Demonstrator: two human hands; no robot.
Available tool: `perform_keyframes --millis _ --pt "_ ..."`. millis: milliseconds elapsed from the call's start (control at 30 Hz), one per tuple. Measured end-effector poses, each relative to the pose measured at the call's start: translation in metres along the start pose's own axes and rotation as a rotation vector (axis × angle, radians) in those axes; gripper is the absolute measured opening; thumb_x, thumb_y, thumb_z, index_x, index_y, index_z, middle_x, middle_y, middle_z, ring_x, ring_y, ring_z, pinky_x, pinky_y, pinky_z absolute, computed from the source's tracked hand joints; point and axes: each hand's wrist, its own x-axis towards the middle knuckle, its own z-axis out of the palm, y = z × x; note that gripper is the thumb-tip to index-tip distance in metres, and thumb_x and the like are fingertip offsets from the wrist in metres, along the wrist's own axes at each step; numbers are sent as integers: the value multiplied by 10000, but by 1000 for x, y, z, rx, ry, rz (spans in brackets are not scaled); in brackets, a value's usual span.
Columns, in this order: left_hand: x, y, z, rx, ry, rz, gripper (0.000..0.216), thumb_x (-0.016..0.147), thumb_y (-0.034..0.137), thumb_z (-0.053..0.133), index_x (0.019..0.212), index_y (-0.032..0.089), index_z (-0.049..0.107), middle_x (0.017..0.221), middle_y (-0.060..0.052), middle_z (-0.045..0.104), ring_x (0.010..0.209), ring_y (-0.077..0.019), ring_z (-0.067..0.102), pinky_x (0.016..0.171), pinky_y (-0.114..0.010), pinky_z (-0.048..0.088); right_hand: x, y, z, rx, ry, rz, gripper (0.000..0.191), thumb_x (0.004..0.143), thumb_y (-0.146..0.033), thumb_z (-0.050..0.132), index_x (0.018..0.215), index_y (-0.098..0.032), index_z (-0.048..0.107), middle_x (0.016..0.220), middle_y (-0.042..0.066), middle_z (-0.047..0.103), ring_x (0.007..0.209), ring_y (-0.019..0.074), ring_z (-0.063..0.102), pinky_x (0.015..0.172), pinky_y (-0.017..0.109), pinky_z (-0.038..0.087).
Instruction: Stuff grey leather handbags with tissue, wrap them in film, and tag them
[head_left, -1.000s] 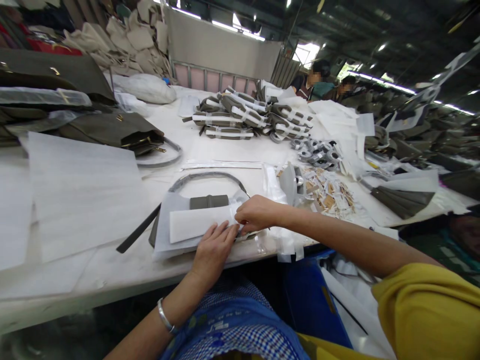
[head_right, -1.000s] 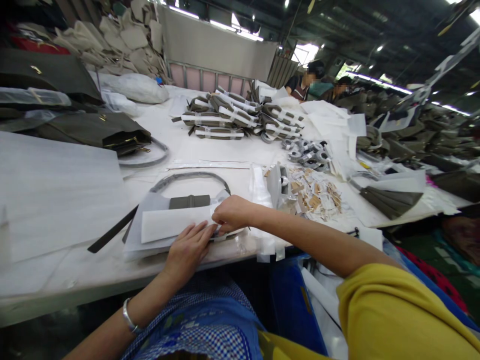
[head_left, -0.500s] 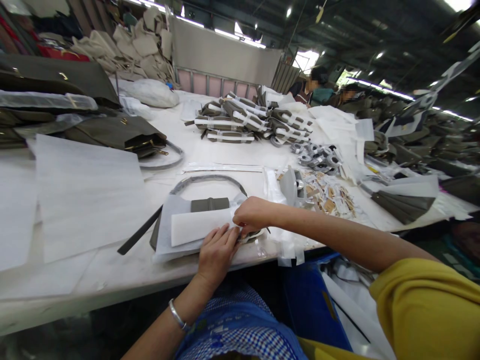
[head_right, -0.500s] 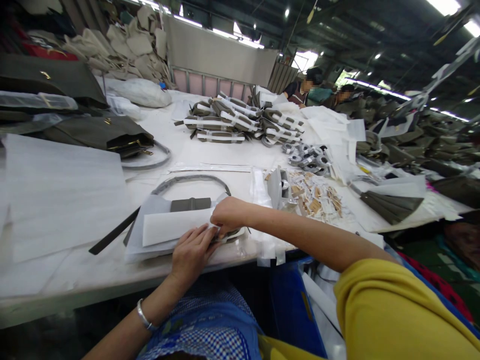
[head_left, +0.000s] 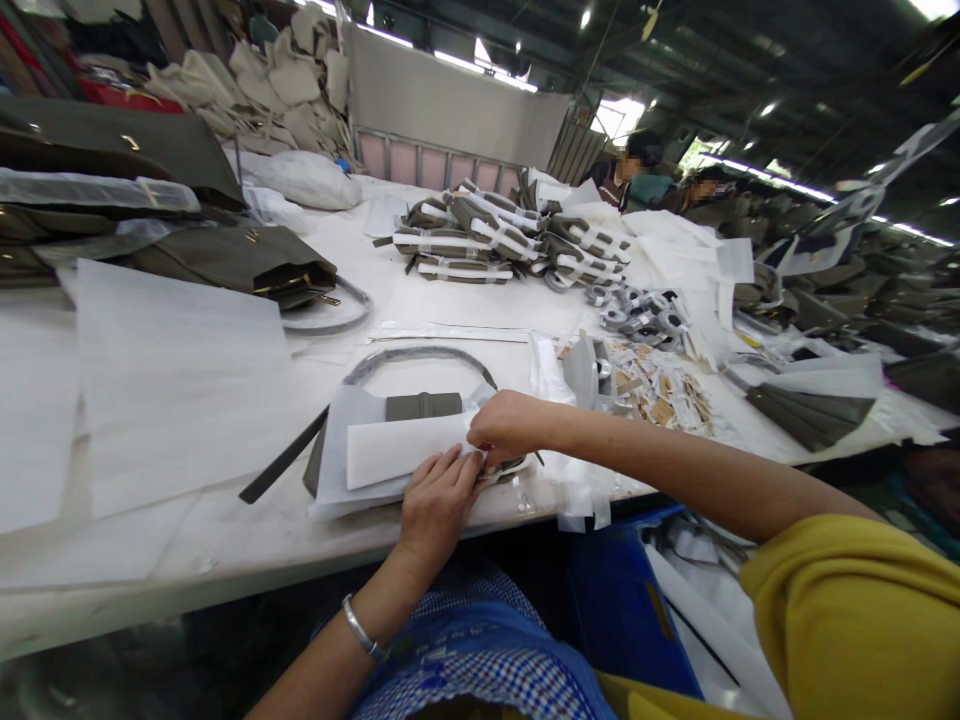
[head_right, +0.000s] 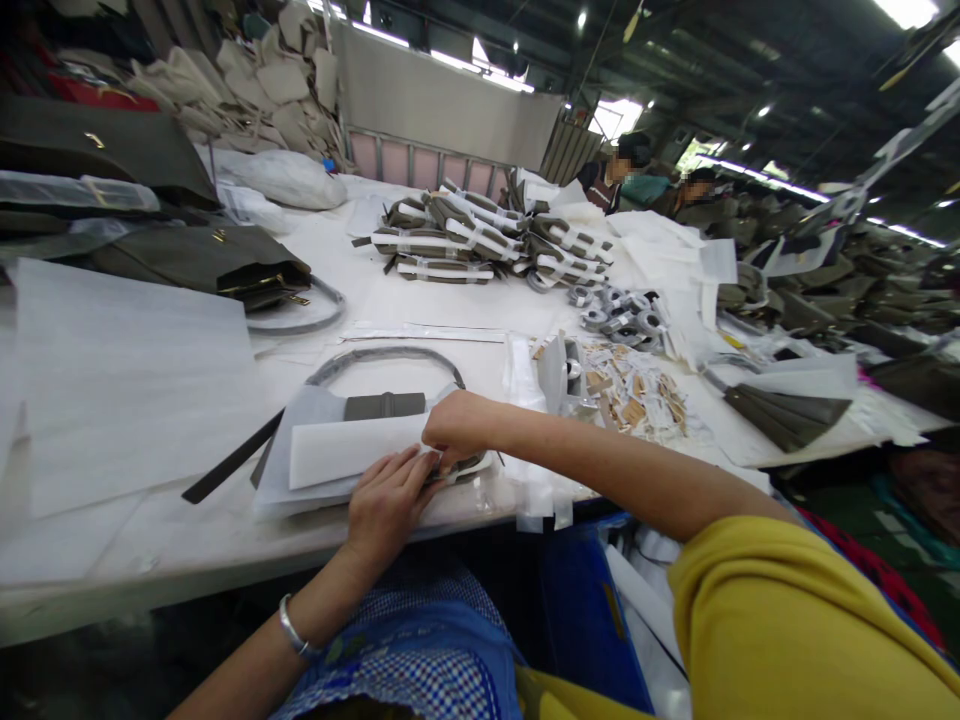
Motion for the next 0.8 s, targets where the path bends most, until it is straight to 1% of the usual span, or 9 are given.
perform_keyframes --millis 67,167,233,267,367,467,567,633,800 --pt "-2 -1 3 5 2 1 286 945 320 594 1198 188 606 1120 -51 725 1135 -235 632 980 -379 432 -1 -1 -4 -4 -9 -12 230 818 -447 689 894 -234 731 859 47 738 811 213 667 568 263 320" --pt "-5 -2 4 10 5 5 300 940 301 603 1216 182 600 1138 -50 720 1145 -231 628 983 -379 436 -2 -2 -11 -39 -44 -27 106 827 -283 681 909 -249 739 885 38 743 816 204 672 567 265 324" --pt "-6 -2 4 15 8 9 297 938 287 606 1215 180 603 1142 -49 719 1140 -229 630 979 -380 444 -1 -3 -16 -69 -58 -27 128 819 -183 660 882 -251 750 855 36 745 800 202 674 575 267 335" --pt "-6 -2 4 15 11 9 295 937 285 607 1213 179 604 1143 -47 719 1139 -228 632 977 -381 446 0 -3 -19 -79 -59 -24 139 818 -164 656 872 -246 754 836 41 744 795 203 675 585 267 347" --pt "-5 -1 5 7 16 1 289 945 282 595 1216 181 601 1147 -41 719 1145 -227 627 979 -383 444 8 -2 -24 -87 -82 -8 114 818 -210 691 904 -227 763 816 68 744 805 212 678 620 265 388" --pt "-5 -1 5 -3 6 -5 310 951 274 584 1249 188 582 1155 -32 716 1168 -223 613 979 -381 440 19 -1 -28 -85 -148 7 168 807 -257 725 966 -222 767 851 82 749 834 224 683 625 264 410" --pt "-5 -1 5 -6 -5 -13 353 947 273 592 1290 197 553 1165 -20 712 1184 -216 602 981 -377 436 28 -1 -31 -75 -212 40 188 789 -279 743 965 -221 777 866 87 753 826 238 690 609 270 424" --pt "-5 -1 6 -8 -5 -16 346 949 272 588 1285 198 554 1162 -19 712 1182 -217 603 982 -378 434 34 -3 -35 -72 -245 62 200 768 -298 760 948 -213 783 860 89 754 815 246 694 607 276 436" --pt "-5 -1 7 -15 6 -22 299 962 270 558 1250 190 571 1139 -26 718 1162 -226 614 963 -382 445 55 -8 -42 -138 -340 66 296 678 -265 826 950 -156 779 896 113 755 841 275 696 644 304 473"
